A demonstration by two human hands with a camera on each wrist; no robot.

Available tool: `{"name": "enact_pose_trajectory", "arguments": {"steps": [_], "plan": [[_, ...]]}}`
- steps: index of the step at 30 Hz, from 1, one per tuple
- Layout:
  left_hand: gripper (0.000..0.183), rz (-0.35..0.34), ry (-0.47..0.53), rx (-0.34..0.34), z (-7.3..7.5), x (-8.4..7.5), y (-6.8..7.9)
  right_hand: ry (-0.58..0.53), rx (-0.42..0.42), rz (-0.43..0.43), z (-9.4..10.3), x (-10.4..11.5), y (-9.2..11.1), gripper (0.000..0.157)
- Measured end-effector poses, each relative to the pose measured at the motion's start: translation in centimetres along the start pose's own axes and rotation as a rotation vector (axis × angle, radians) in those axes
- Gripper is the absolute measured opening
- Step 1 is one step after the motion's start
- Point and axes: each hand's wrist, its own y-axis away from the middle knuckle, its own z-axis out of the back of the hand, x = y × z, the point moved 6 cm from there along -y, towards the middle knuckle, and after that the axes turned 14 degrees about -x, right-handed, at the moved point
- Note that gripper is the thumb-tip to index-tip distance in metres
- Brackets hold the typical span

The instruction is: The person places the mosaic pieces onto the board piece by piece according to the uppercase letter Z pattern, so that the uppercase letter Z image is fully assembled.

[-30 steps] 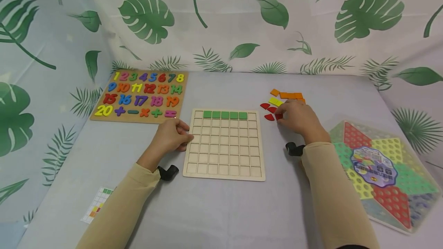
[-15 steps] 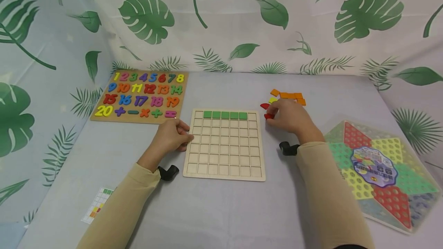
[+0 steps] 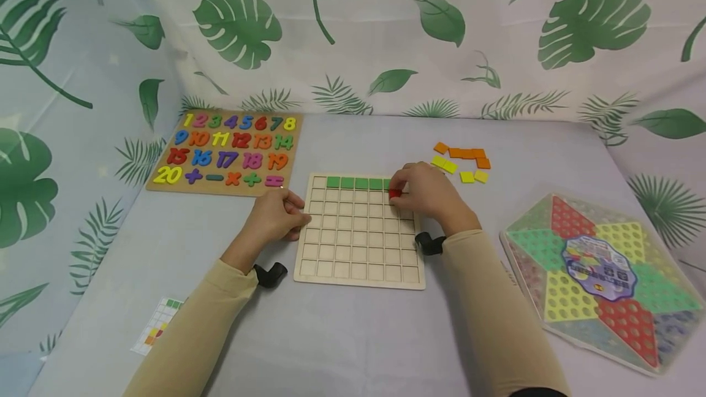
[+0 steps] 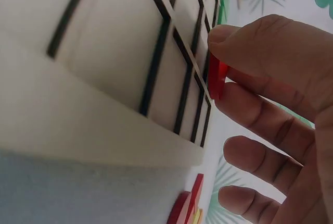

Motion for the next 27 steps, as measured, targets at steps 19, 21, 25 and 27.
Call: {"name": "enact_pose_trajectory", "arguments": {"steps": [19, 21, 25, 27], "plan": [[0.028, -0.013, -0.008, -0.001, -0.16, 0.19, -0.31, 0.014, 0.020, 0.034, -0.61, 0.77, -0.33, 0.017], [0.027, -0.011, -0.010, -0.002, -0.18, 0.14, -0.30, 0.014, 0.022, 0.032, -0.56, 0.79, -0.30, 0.017], [0.027, -0.004, -0.018, 0.000, -0.16, 0.09, -0.26, -0.007, 0.024, 0.010, -0.25, 0.60, -0.21, 0.019], [0.027, -0.004, -0.027, -0.001, -0.11, 0.09, -0.25, -0.022, 0.017, -0.020, 0.11, 0.21, -0.07, 0.021]]}}
